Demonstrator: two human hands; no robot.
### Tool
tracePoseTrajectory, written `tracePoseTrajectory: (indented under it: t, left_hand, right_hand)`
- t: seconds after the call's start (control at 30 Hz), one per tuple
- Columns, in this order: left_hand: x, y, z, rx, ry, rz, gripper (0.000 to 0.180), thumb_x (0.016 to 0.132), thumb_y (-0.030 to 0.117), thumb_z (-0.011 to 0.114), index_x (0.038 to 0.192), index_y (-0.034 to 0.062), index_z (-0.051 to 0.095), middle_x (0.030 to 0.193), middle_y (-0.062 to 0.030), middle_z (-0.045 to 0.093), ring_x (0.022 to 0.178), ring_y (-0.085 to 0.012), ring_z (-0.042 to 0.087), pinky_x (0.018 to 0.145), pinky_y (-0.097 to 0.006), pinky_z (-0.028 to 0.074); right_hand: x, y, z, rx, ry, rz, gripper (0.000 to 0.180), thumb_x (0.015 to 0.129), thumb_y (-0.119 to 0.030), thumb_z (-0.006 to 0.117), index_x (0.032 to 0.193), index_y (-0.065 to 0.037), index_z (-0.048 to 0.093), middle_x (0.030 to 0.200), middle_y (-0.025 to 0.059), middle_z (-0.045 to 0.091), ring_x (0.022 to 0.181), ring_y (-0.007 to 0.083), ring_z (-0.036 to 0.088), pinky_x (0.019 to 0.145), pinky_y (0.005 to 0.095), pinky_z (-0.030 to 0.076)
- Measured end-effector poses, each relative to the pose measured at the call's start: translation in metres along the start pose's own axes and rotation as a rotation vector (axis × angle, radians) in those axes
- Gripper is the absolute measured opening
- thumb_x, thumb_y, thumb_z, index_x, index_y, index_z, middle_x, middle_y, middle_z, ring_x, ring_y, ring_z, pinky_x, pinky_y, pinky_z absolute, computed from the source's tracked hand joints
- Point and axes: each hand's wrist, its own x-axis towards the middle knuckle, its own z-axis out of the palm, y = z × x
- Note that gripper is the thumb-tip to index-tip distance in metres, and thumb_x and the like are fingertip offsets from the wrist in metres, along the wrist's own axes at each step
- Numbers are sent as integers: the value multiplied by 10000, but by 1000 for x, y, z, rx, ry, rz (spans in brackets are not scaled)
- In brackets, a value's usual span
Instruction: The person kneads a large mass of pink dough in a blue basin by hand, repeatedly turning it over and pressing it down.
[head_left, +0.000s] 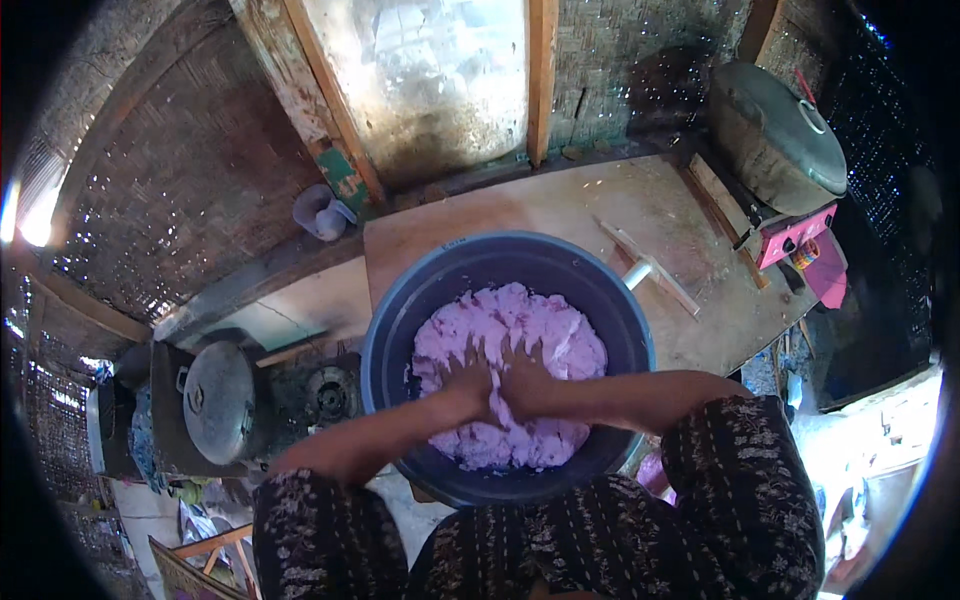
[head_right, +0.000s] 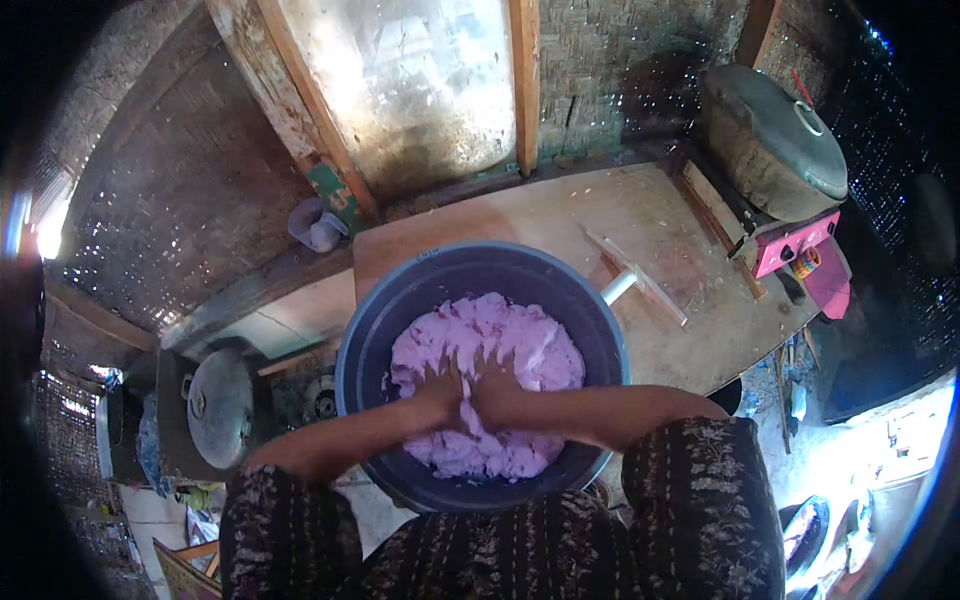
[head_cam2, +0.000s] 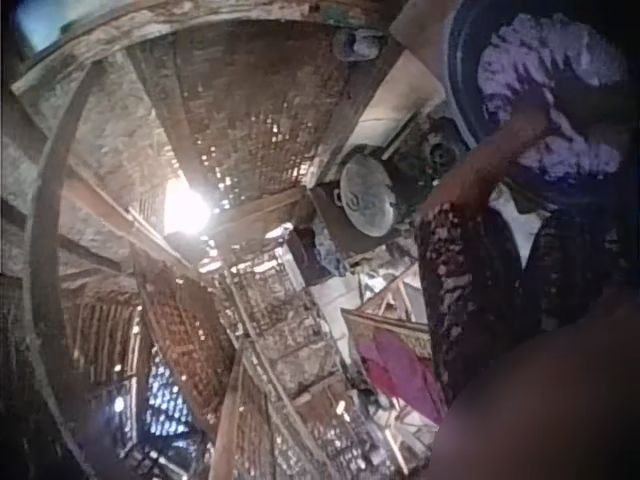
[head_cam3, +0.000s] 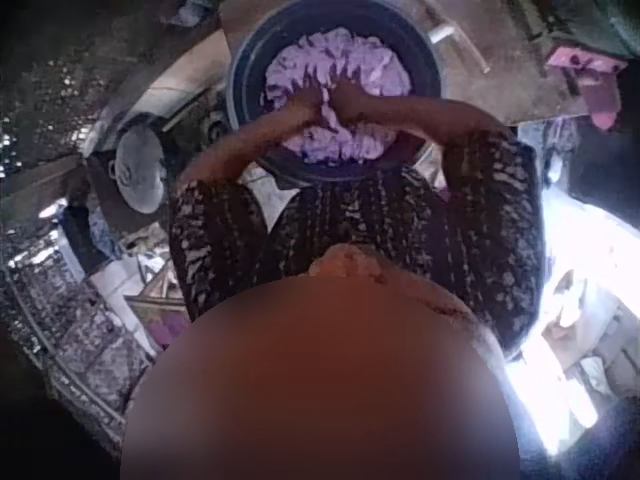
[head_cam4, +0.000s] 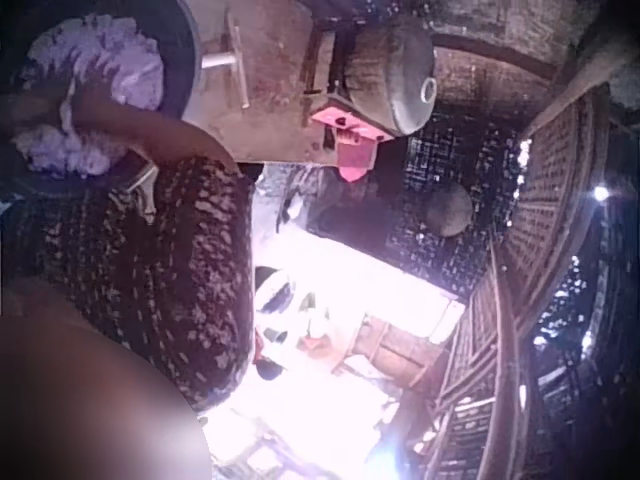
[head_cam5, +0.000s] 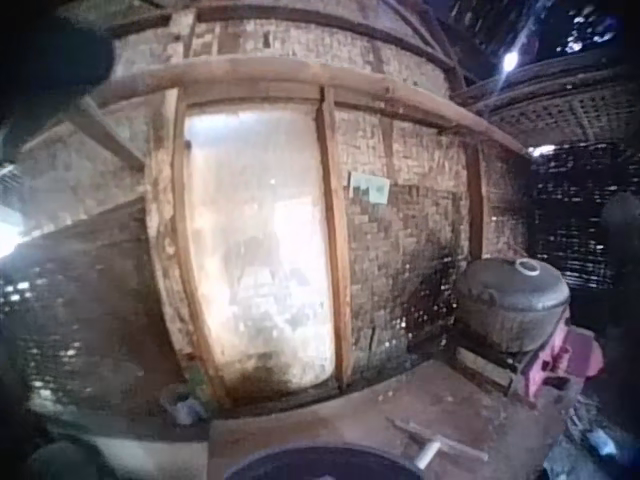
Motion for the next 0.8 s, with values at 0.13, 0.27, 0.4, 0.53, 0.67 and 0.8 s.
tracePoseTrajectory:
  t: [0.13, 0.27, 0.4, 0.53, 0.67, 0.8]
  left_hand:
    - [25, -20, -1, -154, 229, 20, 1094, 575, 367, 829, 1379, -29, 203, 1419, -257, 275, 1128, -456, 498, 885, -579, 440]
    - [60, -44, 14, -334, 618, 83, 450, 788, 146, 597, 1188, -1, 454, 1125, -262, 560, 924, -432, 601, 783, -480, 492]
    - [56, -45, 10, -438, 622, 45, 243, 812, 79, 510, 1032, 44, 607, 985, -223, 640, 929, -371, 615, 783, -442, 481]
    - [38, -46, 10, -351, 517, 235, 428, 765, 135, 590, 1175, 41, 507, 1132, -242, 549, 1021, -401, 558, 850, -466, 454]
    - [-18, -68, -2, 48, 375, 388, 1000, 620, 308, 787, 1424, 63, 246, 1396, -267, 340, 1233, -435, 409, 992, -555, 359]
    - [-28, -72, -56, -373, 427, 429, 770, 706, 331, 718, 1347, 55, 391, 1286, -245, 481, 1177, -385, 482, 982, -462, 398]
  right_hand:
    - [37, 11, -1, 96, 83, 132, 716, 613, -275, 754, 1231, -9, 509, 1310, 283, 398, 1176, 460, 433, 913, 574, 402]
    - [63, 25, 12, 276, 489, 177, 508, 645, -183, 717, 1096, -26, 544, 987, 198, 629, 858, 359, 643, 699, 434, 527]
    - [58, 33, 5, 437, 453, 117, 593, 646, -159, 716, 1176, -22, 487, 982, 199, 643, 867, 347, 645, 751, 446, 511]
    - [28, 24, -10, 502, 93, 17, 693, 679, -233, 742, 1256, -17, 426, 1044, 235, 618, 975, 361, 613, 821, 444, 489]
    - [-40, 37, -34, 290, 184, -152, 772, 725, -329, 746, 1315, -6, 368, 1105, 252, 588, 1046, 375, 572, 915, 441, 444]
    - [-19, 103, -15, 747, 107, 236, 681, 842, -495, 592, 1301, -12, 447, 1105, 211, 603, 1015, 348, 578, 934, 433, 426]
